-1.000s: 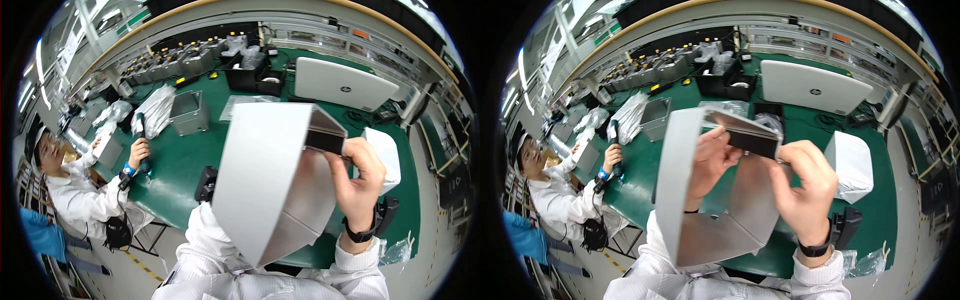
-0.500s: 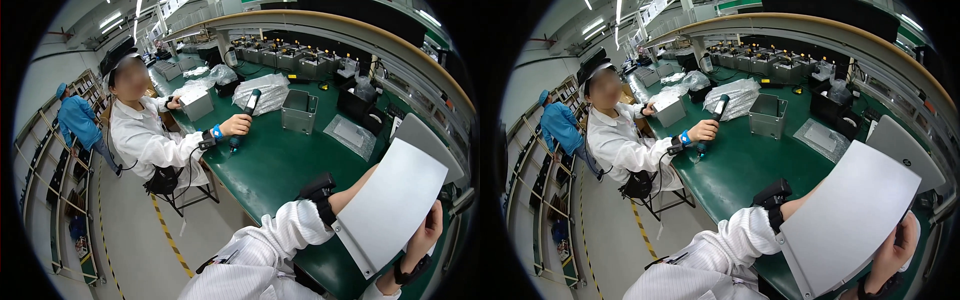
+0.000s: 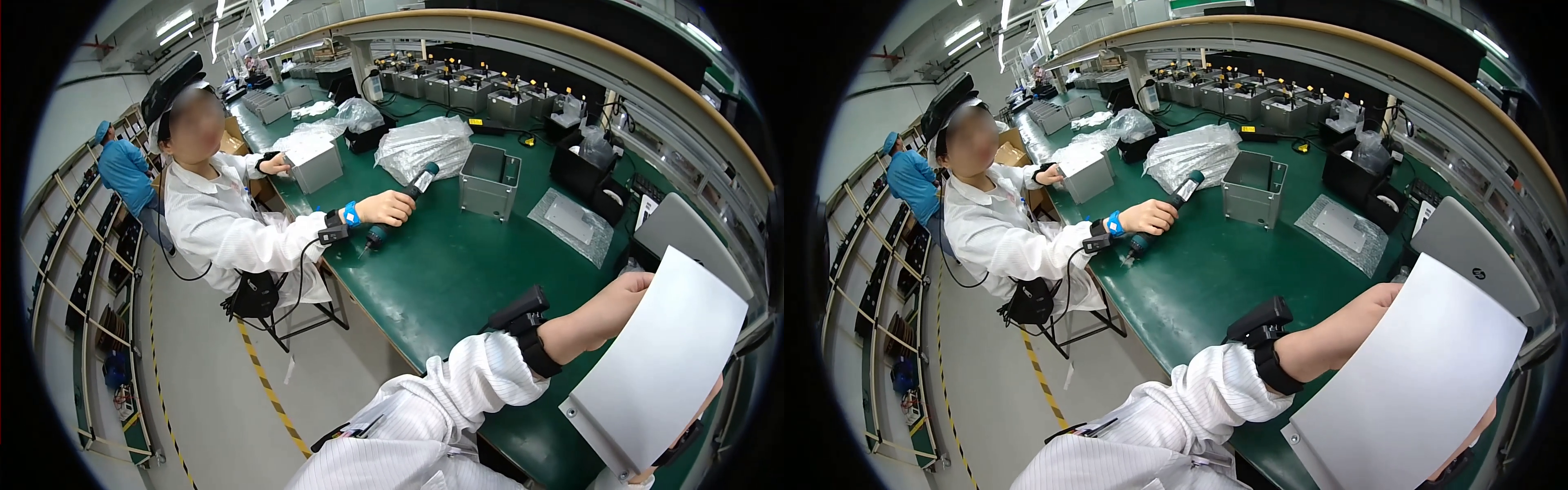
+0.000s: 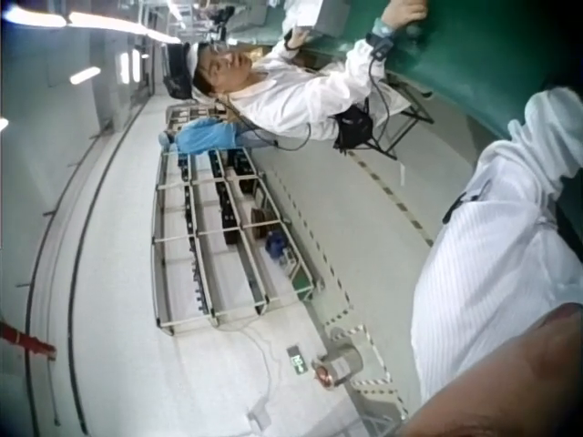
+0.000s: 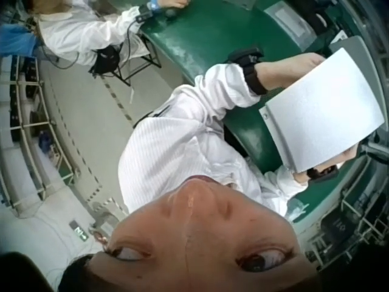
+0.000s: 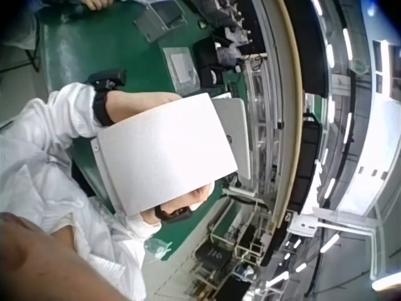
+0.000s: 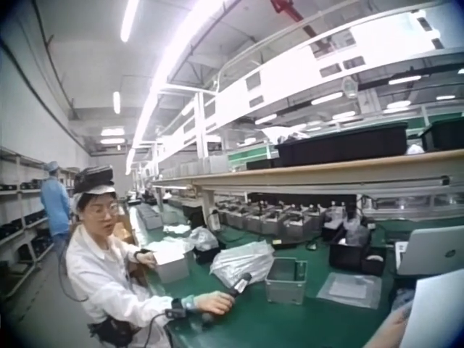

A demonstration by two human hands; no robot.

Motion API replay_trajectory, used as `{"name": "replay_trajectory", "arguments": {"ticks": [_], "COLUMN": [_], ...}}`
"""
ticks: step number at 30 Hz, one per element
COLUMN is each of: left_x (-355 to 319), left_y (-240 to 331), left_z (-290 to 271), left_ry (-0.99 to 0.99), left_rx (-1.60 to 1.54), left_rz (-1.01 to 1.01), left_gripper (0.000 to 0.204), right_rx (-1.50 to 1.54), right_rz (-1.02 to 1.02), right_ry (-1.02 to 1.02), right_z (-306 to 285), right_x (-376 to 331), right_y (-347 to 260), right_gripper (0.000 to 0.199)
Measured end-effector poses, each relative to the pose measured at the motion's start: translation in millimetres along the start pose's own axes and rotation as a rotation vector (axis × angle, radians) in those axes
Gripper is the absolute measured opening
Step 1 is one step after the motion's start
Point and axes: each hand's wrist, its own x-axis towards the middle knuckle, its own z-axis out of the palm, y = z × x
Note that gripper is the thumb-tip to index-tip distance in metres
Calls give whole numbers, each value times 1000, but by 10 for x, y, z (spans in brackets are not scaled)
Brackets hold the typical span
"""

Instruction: The person unwraps a metal housing from paper, balls up the paper, and places it into a cardboard box. They then peel a strip of tape from a plastic bag, apply it to the interior of the housing, and unwrap a second housing.

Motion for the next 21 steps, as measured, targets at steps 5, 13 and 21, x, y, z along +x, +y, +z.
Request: {"name": "replay_trajectory", "arguments": {"ticks": [5,13,21], "left_x": [44,-28,20], "left_y": [-54,10,-57], "left_z": [28,8,-205], "left_ry": [-6,46,19], "left_rx": [-13,0,-40], "left_rz": [-16,39,18], "left_gripper": [33,31,33], "right_rx": [3,-2,-29], "right_rz": [-9,-20,-27], "right_ry": [-8,-20,-66], "right_z": [43,71,25], "right_x": [-38,-112,-143], "right_y": [117,266,312], "right_gripper": [23,21,20]}}
